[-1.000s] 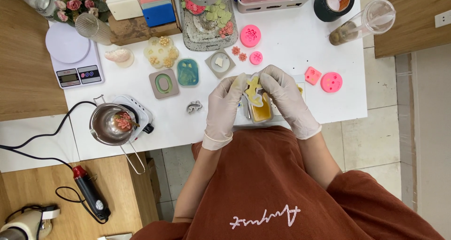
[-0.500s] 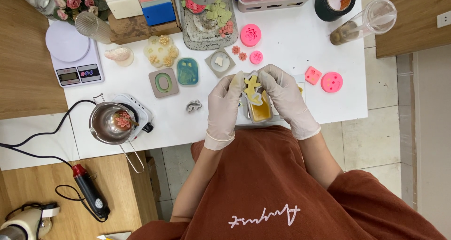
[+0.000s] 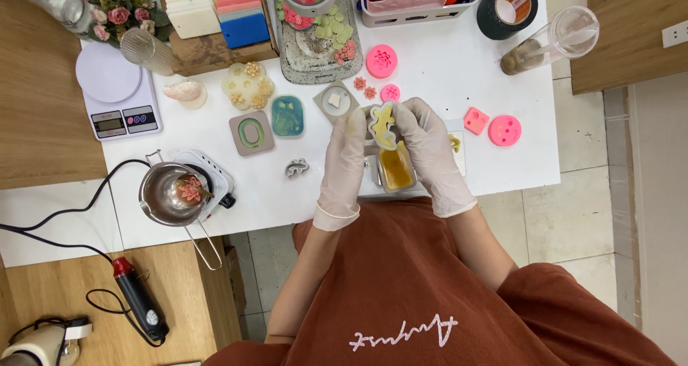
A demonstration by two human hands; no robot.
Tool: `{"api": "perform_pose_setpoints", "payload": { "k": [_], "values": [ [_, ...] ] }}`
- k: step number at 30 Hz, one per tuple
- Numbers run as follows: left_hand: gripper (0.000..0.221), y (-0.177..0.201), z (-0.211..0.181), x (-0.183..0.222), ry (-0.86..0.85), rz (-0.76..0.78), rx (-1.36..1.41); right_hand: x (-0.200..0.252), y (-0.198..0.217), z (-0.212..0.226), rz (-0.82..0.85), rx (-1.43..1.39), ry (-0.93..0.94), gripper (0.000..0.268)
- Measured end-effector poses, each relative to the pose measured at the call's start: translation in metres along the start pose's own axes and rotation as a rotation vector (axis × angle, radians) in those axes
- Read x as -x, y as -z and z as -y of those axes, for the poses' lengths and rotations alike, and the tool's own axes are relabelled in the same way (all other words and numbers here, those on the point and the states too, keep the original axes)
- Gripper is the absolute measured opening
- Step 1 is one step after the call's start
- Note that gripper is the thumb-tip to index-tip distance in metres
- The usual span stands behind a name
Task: Heating wax with a heat gun, pouring liquid wax into molds, and unmolding decorative candle pieces.
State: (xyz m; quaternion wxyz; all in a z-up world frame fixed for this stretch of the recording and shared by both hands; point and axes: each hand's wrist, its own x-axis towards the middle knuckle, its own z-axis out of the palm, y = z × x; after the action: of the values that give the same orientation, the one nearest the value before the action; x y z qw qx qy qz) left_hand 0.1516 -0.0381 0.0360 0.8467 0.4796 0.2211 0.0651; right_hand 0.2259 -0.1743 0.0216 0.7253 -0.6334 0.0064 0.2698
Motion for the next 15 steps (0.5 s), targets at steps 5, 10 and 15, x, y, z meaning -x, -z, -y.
{"api": "perform_pose_setpoints", "payload": {
  "k": [5,10,15],
  "values": [
    [0.033,0.007,0.011,-0.009,-0.012,0.002,-0.026,0.002,-0.003,0.004,-0.004,0.015,0.052,0.029],
    [0.033,0.002,0.004,-0.008,-0.021,-0.040,-0.010,0.004,0.000,0.011,0.051,-0.005,0.081,0.032],
    [0.033,0.000,-0.001,-0.008,-0.057,-0.040,0.061,0.002,0.012,0.013,0.153,-0.092,0.064,0.035]
  ]
}}
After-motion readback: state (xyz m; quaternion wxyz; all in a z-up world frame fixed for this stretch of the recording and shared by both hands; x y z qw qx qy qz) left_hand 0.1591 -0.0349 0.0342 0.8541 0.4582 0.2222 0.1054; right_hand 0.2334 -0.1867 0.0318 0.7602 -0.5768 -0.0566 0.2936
